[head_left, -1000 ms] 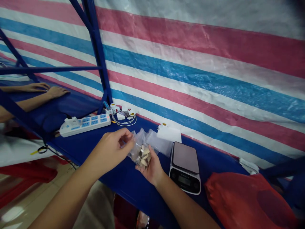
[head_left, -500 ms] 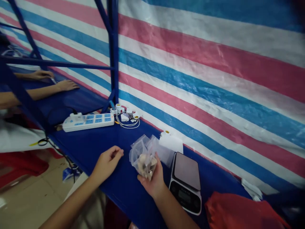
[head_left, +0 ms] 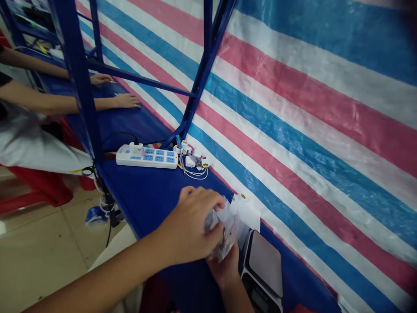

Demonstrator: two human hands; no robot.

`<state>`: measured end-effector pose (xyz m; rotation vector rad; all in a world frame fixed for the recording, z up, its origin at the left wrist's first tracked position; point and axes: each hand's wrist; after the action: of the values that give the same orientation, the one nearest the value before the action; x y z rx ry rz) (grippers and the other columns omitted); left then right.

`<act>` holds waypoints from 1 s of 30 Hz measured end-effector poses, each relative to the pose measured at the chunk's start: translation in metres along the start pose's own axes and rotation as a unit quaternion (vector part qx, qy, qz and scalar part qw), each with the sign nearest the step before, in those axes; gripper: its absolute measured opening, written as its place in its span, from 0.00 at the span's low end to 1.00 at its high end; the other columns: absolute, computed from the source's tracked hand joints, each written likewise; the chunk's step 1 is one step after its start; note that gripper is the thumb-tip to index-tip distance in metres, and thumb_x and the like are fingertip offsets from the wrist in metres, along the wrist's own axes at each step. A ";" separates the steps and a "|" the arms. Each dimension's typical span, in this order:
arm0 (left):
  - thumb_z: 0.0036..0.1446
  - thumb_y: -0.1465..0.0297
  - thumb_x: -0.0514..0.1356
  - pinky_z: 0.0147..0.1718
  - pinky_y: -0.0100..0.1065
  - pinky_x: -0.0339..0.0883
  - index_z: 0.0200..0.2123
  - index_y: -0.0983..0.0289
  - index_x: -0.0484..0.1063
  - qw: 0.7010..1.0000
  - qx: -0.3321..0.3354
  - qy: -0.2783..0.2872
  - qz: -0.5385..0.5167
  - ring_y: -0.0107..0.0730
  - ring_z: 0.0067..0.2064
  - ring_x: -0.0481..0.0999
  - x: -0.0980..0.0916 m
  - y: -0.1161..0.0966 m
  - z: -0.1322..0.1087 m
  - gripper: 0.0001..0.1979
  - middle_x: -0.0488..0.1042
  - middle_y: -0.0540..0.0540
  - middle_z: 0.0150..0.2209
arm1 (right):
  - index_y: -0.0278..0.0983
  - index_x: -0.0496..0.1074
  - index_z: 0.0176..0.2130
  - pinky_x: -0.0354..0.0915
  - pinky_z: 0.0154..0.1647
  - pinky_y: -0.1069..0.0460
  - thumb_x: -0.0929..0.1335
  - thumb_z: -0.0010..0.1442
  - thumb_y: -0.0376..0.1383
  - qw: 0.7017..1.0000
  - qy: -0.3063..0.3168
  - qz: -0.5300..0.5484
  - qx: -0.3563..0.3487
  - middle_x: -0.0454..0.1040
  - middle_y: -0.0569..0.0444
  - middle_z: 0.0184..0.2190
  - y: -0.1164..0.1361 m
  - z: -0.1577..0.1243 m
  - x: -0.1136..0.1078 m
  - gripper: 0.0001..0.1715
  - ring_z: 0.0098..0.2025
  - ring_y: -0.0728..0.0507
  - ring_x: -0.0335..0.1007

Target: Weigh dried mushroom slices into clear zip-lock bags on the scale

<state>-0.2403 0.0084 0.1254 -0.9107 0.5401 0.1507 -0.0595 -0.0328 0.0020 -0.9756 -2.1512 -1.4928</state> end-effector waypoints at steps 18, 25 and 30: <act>0.55 0.72 0.57 0.39 0.41 0.58 0.43 0.60 0.71 0.994 -0.024 0.069 0.078 0.39 0.35 0.74 0.000 -0.003 0.005 0.11 0.77 0.53 0.33 | 0.41 0.81 0.42 0.74 0.40 0.48 0.77 0.52 0.54 0.999 -0.025 0.022 -0.007 0.83 0.52 0.39 0.006 -0.002 0.008 0.25 0.40 0.40 0.80; 0.59 0.62 0.58 0.30 0.31 0.60 0.35 0.60 0.69 0.975 -0.167 -0.110 -0.098 0.29 0.29 0.69 -0.001 0.068 0.003 0.08 0.70 0.47 0.26 | 0.41 0.80 0.35 0.71 0.28 0.52 0.77 0.52 0.54 0.998 -0.050 0.033 0.019 0.80 0.57 0.28 0.006 0.003 -0.007 0.21 0.28 0.45 0.76; 0.59 0.60 0.58 0.30 0.31 0.61 0.36 0.61 0.69 0.956 -0.230 -0.136 -0.120 0.30 0.29 0.69 0.033 0.127 -0.018 0.10 0.69 0.48 0.27 | 0.45 0.81 0.35 0.74 0.33 0.50 0.79 0.49 0.53 0.998 -0.050 0.027 -0.003 0.82 0.58 0.32 0.006 0.005 -0.010 0.19 0.32 0.45 0.78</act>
<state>-0.2629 0.0693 0.0097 -1.3769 0.1318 0.1814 -0.0476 -0.0304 -0.0027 -1.1243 -2.1707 -1.4538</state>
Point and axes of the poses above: each hand's wrist, its own z-axis towards the middle knuckle, its own x-axis out of the palm, y = z × x
